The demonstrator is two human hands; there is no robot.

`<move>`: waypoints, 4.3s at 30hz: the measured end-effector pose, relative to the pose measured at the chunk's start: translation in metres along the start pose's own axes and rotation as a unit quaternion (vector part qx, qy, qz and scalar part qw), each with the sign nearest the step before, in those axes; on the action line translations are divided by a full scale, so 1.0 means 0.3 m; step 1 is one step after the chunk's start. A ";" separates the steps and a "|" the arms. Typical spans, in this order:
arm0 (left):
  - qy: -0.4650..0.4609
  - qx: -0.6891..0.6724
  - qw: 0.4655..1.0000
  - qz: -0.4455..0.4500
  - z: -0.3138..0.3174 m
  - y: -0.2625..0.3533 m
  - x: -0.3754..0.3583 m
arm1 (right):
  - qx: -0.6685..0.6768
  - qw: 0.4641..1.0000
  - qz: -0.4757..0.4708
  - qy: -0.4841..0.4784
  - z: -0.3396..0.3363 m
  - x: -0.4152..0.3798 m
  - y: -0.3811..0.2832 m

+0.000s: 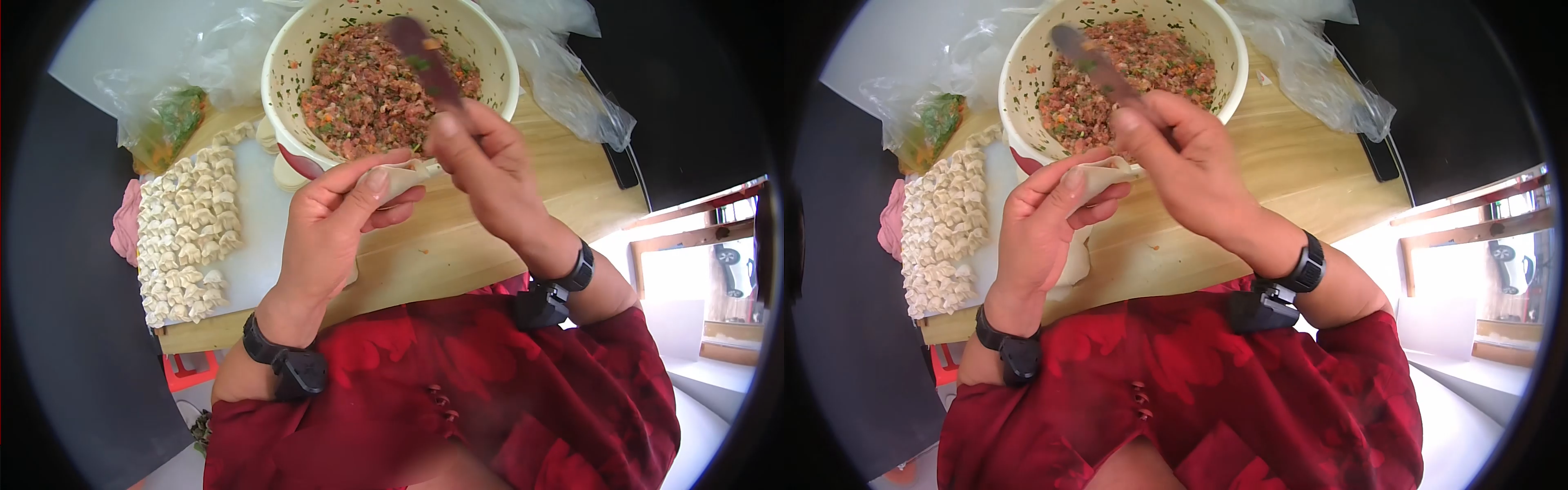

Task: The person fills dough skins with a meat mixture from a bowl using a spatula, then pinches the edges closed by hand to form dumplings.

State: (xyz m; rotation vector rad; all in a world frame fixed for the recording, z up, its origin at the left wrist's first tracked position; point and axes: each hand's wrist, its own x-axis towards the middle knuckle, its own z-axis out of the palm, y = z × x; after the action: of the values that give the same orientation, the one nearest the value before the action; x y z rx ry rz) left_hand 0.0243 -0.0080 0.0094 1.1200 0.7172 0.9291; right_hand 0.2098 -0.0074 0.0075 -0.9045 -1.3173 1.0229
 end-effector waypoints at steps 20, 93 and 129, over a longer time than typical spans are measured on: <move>0.097 0.105 0.979 0.144 -0.094 -0.039 0.001 | -0.210 0.974 -0.061 -0.054 0.037 -0.013 0.010; 0.077 0.666 0.730 0.131 -0.395 -0.042 -0.267 | -0.564 0.787 -0.068 -0.240 -0.098 0.212 0.029; 0.006 -0.214 0.951 -0.224 -0.154 -0.124 -0.021 | -0.443 0.851 -0.001 -0.281 -0.167 0.204 -0.018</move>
State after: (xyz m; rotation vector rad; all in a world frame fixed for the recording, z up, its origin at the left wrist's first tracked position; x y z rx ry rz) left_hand -0.0088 0.0003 -0.0394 0.5349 0.6995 0.6578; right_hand 0.2589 0.0510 0.0290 -1.3224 -2.3882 0.6586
